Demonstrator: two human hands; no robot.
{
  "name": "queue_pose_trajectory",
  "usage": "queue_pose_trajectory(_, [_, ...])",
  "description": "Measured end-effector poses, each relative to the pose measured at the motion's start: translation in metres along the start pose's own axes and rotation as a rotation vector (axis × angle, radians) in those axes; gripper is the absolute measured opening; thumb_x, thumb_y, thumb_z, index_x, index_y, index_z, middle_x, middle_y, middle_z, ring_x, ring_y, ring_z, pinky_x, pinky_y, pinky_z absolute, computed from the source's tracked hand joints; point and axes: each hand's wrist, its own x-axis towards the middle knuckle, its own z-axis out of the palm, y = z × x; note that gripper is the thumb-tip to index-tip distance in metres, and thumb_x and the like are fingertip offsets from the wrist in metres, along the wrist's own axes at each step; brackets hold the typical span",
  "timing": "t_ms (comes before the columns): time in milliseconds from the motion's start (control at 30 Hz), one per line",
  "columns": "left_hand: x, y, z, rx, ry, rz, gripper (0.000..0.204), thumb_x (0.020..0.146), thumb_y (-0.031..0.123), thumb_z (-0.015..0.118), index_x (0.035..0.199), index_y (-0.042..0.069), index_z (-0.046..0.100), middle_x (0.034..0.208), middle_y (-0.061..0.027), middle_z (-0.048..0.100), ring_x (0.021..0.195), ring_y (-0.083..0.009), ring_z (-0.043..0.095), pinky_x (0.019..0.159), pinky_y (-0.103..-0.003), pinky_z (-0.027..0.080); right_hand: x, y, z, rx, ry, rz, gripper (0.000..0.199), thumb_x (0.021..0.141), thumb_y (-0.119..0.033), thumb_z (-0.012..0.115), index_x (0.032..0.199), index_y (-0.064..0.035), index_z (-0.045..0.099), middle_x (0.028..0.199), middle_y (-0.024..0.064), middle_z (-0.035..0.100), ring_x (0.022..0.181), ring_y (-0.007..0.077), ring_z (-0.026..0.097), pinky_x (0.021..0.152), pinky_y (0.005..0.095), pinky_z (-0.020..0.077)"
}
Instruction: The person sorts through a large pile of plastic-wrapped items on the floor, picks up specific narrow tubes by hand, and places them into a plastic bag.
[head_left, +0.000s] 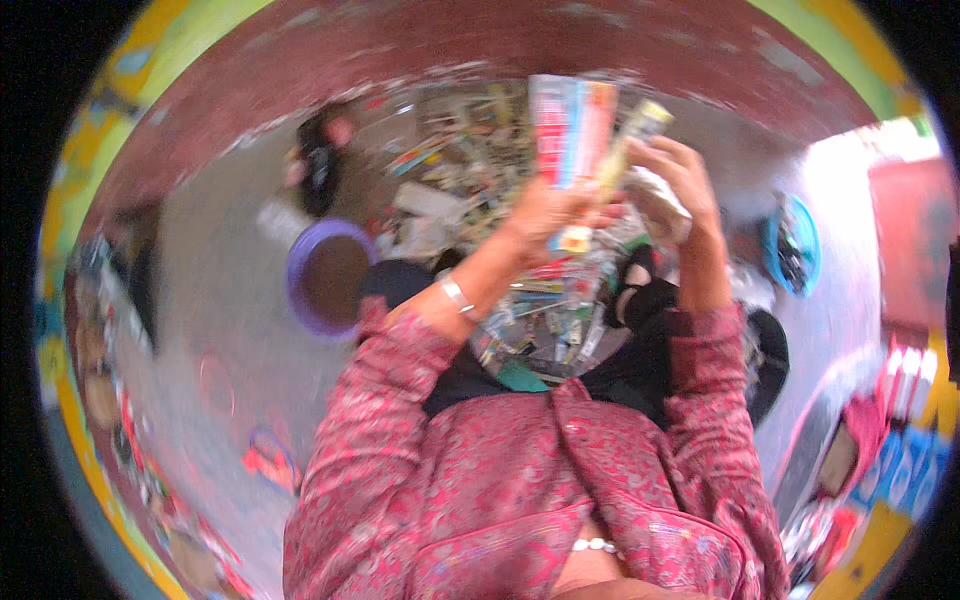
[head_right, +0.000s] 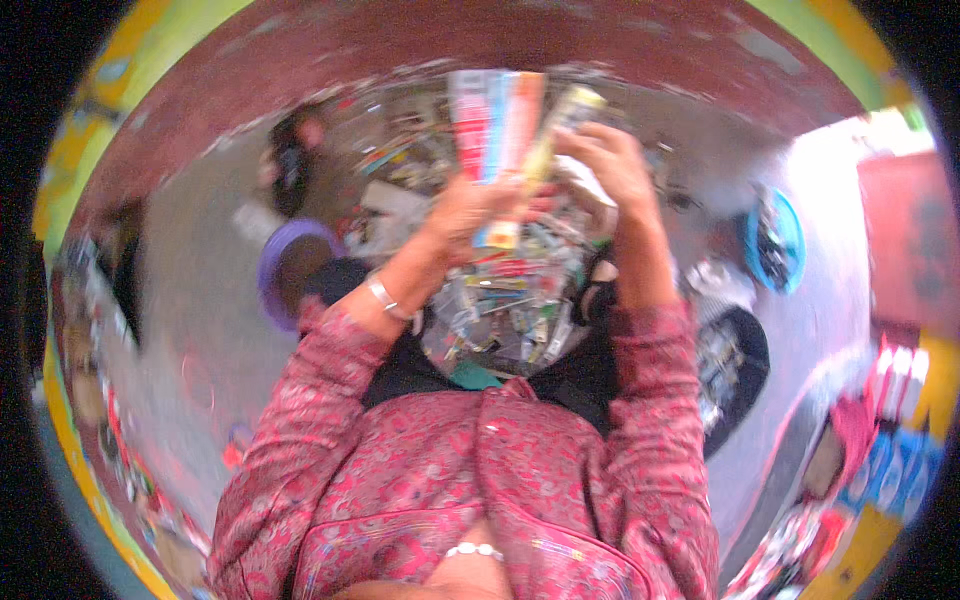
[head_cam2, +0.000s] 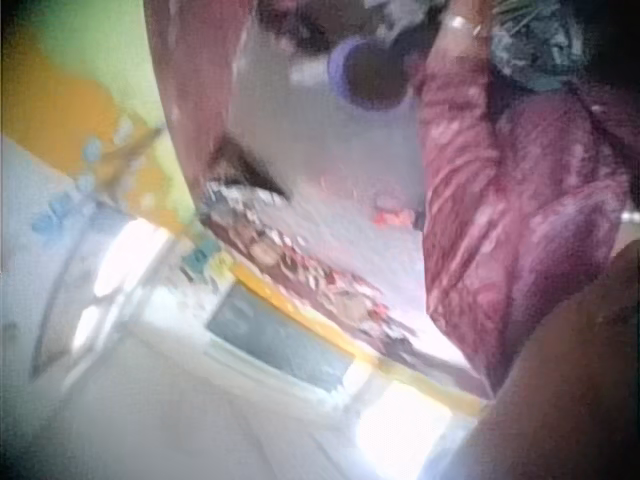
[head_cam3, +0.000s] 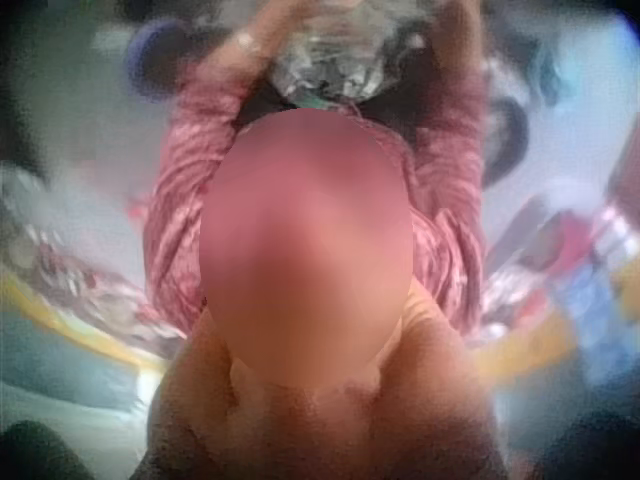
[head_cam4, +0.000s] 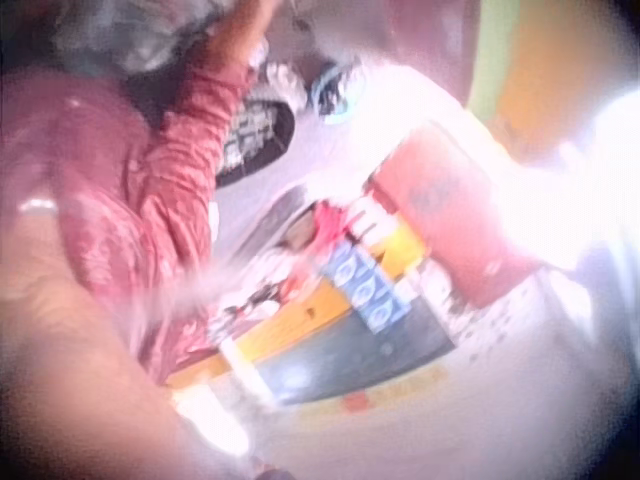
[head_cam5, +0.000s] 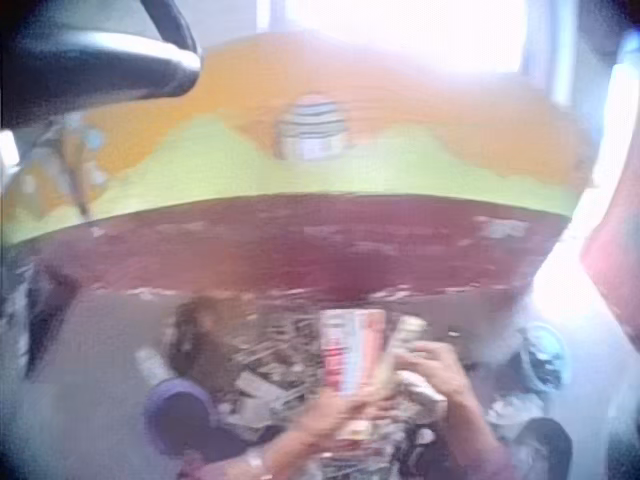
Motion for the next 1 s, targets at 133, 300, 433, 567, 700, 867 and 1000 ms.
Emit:
queue_pose_trajectory(133, [-0.008,0.009,0.006,-0.050,-0.043,-0.033,0.042,0.084,0.010,0.049,0.121,-0.005,0.038,0.108,-0.0224,0.054,0.094,-0.0287,0.059,0.078,-0.033,0.051,-0.009,-0.015,0.006,0.071,-0.050,0.000,0.026,0.081,-0.026,0.059,0.083,-0.0007,0.064,0.077,0.0029,0.061,0.075,0.0090,0.053,0.069,0.0244,0.0413])
queue_pose_trajectory(300, [-0.002,0.001,0.006,0.055,-0.005,0.006,0.039,0.083,0.009,0.051,0.118,-0.004,0.041,0.107,-0.0204,0.055,0.093,-0.0285,0.059,0.076,-0.033,0.052,-0.013,-0.023,0.002,-0.245,0.718,-0.371,0.024,0.080,-0.024,0.059,0.080,-0.0010,0.063,0.067,0.0114,0.063,0.055,0.0166,0.058,0.051,0.0297,0.0443])
queue_pose_trajectory(433, [-0.004,-0.005,0.011,0.184,0.023,0.004,0.037,0.082,0.010,0.053,0.116,-0.002,0.046,0.105,-0.0188,0.057,0.091,-0.0276,0.060,0.073,-0.032,0.053,-0.026,-0.029,0.042,-0.628,0.629,-1.017,0.004,0.070,-0.010,0.058,0.071,-0.0085,0.055,0.064,0.0072,0.053,0.055,0.0223,0.055,0.050,0.0332,0.0441])
queue_pose_trajectory(567, [-0.012,0.003,0.007,0.198,-0.082,-0.076,0.037,0.081,0.012,0.056,0.116,0.001,0.048,0.104,-0.0172,0.058,0.090,-0.0257,0.061,0.070,-0.030,0.052,0.005,-0.011,0.009,-1.024,0.746,-1.032,0.009,0.069,-0.017,0.056,0.069,-0.0124,0.049,0.063,0.0033,0.049,0.054,0.0205,0.052,0.044,0.0312,0.0429])
queue_pose_trajectory(700, [-0.013,0.012,0.002,0.097,-0.102,-0.129,0.044,0.080,0.012,0.057,0.119,-0.002,0.043,0.108,-0.0192,0.056,0.094,-0.0260,0.060,0.070,-0.029,0.052,0.006,-0.012,-0.046,-1.011,0.978,-0.573,0.013,0.079,-0.017,0.052,0.089,-0.0134,0.059,0.080,0.0055,0.058,0.068,0.0242,0.059,0.052,0.0338,0.0478])
queue_pose_trajectory(867, [-0.003,0.017,-0.004,-0.044,-0.113,-0.115,0.047,0.080,0.007,0.054,0.122,-0.006,0.037,0.112,-0.0236,0.051,0.097,-0.0321,0.057,0.079,-0.035,0.052,-0.034,-0.021,0.005,-1.001,0.329,-0.830,0.030,0.067,-0.004,0.053,0.094,-0.0140,0.059,0.099,0.0061,0.057,0.077,0.0231,0.062,0.059,0.0324,0.0505])
queue_pose_trajectory(1000, [-0.011,0.020,-0.013,-0.120,-0.087,-0.132,0.052,0.078,0.011,0.058,0.122,-0.004,0.036,0.114,-0.0215,0.051,0.096,-0.0303,0.057,0.075,-0.033,0.053,-0.022,-0.011,0.025,-1.166,0.323,-1.002,0.024,0.068,-0.007,0.056,0.090,-0.0131,0.061,0.101,0.0044,0.059,0.080,0.0185,0.062,0.064,0.0313,0.0495])
